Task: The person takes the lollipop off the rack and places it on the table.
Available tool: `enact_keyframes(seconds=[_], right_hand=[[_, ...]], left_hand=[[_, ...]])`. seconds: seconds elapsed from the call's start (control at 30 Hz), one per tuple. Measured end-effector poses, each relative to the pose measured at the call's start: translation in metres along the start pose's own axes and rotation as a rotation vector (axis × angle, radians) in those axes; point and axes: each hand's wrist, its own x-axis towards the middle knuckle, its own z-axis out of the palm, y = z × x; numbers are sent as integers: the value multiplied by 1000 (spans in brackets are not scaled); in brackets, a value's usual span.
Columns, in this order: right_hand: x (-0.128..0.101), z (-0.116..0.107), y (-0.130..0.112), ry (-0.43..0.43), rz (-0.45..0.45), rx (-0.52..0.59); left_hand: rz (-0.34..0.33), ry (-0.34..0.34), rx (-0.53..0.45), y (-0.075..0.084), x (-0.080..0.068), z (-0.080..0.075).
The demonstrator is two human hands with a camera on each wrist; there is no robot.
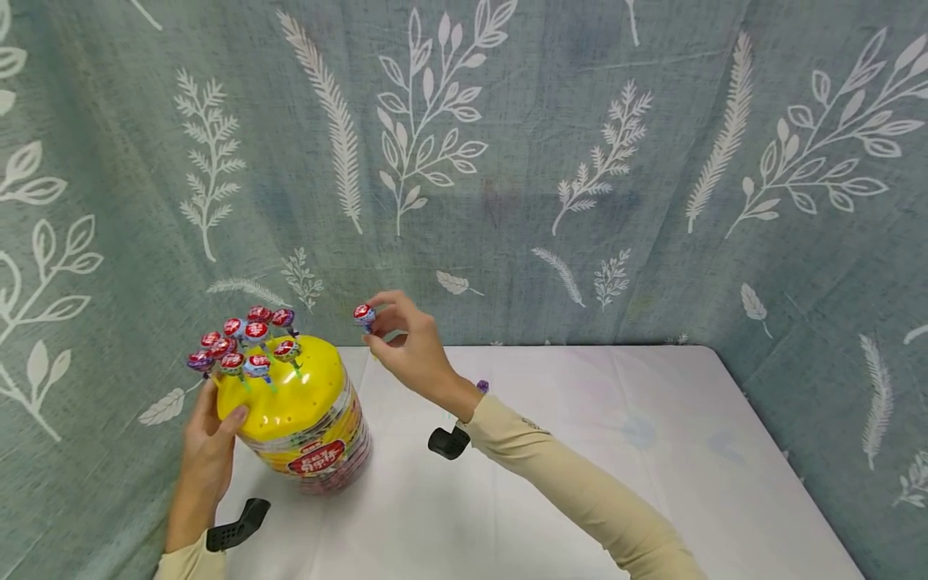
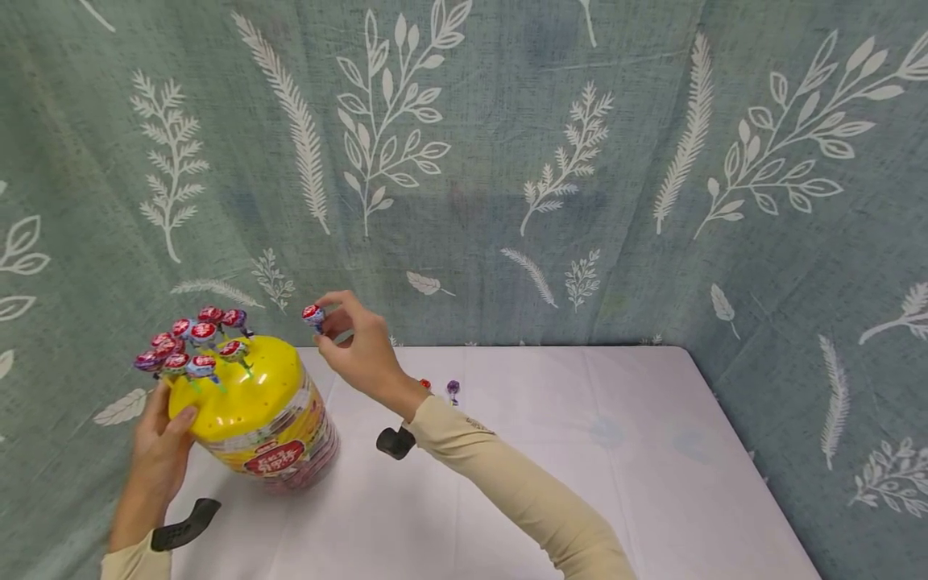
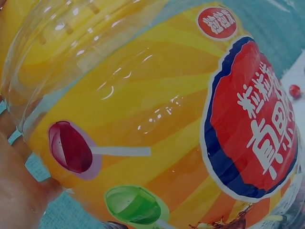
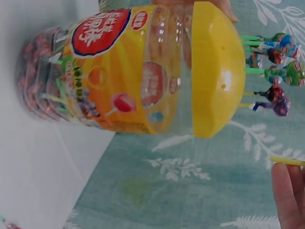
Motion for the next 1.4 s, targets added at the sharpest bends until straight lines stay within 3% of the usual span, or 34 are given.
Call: enact_keyframes(seconds=[1.4], right_hand=[[-53,-80,44,96,258,-12]], left_hand=[[-14,7,12,-1,-1,1]])
